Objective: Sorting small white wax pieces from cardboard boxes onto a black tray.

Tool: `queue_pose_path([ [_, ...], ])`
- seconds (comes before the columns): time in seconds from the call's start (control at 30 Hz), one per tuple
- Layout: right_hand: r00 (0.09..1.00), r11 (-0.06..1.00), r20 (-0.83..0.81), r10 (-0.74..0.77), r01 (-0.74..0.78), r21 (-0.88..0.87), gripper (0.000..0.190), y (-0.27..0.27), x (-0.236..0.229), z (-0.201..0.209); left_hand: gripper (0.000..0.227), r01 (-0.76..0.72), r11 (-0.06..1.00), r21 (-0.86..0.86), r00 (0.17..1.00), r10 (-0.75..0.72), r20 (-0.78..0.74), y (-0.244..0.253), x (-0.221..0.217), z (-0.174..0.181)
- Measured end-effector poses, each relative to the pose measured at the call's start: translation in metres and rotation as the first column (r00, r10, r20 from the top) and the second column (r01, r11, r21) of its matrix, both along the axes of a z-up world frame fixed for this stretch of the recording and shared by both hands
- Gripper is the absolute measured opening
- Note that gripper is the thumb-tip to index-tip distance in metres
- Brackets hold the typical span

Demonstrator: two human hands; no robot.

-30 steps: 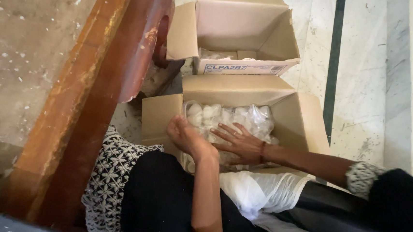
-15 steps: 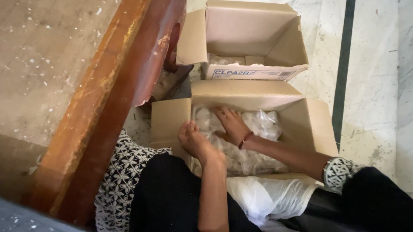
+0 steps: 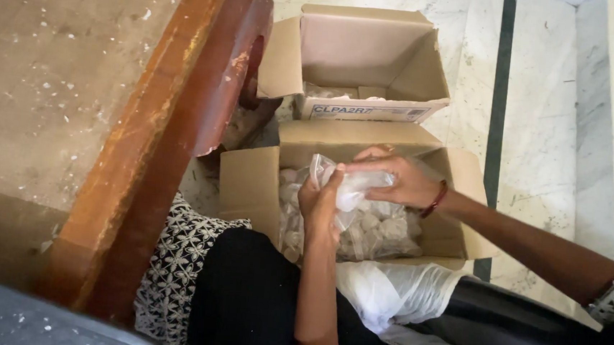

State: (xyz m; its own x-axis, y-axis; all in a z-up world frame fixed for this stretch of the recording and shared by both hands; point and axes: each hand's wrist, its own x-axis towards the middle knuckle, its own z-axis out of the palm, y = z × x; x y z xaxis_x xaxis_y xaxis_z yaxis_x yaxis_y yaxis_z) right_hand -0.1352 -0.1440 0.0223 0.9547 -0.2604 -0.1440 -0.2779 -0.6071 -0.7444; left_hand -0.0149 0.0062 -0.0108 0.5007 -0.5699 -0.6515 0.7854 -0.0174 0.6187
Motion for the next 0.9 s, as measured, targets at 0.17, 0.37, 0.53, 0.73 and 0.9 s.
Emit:
queue_pose_path([
  [0.17,0.990,0.940,0.136,-0.047,-0.002,0.341,0.099,-0.037,-0.038,-0.034,0.038,-0.154,0.967,-0.204,0.986,0.137,-0.099,0.001,0.001,-0.006],
  [0.37,0.886,0.120,-0.286,-0.365,0.350,0.929,0.065,-0.019,-0.034,-0.020,0.038,-0.019,0.990,-0.139,0.999,0.025,0.036,0.002,0.001,0.007],
  [0.53,0.791,0.468,-0.401,-0.462,0.601,0.647,0.055,-0.017,-0.014,0.011,0.036,-0.189,0.974,-0.128,0.972,0.167,-0.168,0.004,0.002,-0.019],
  [0.73,0.846,0.657,-0.368,-0.386,0.532,0.533,0.046,-0.014,-0.010,0.010,0.040,-0.157,0.983,0.099,0.984,0.164,-0.065,0.007,-0.005,-0.063],
  [0.9,0.843,0.675,-0.279,-0.461,0.537,0.506,0.043,0.003,0.007,-0.001,0.042,-0.355,0.913,0.203,0.933,0.334,0.133,0.007,-0.007,-0.064],
])
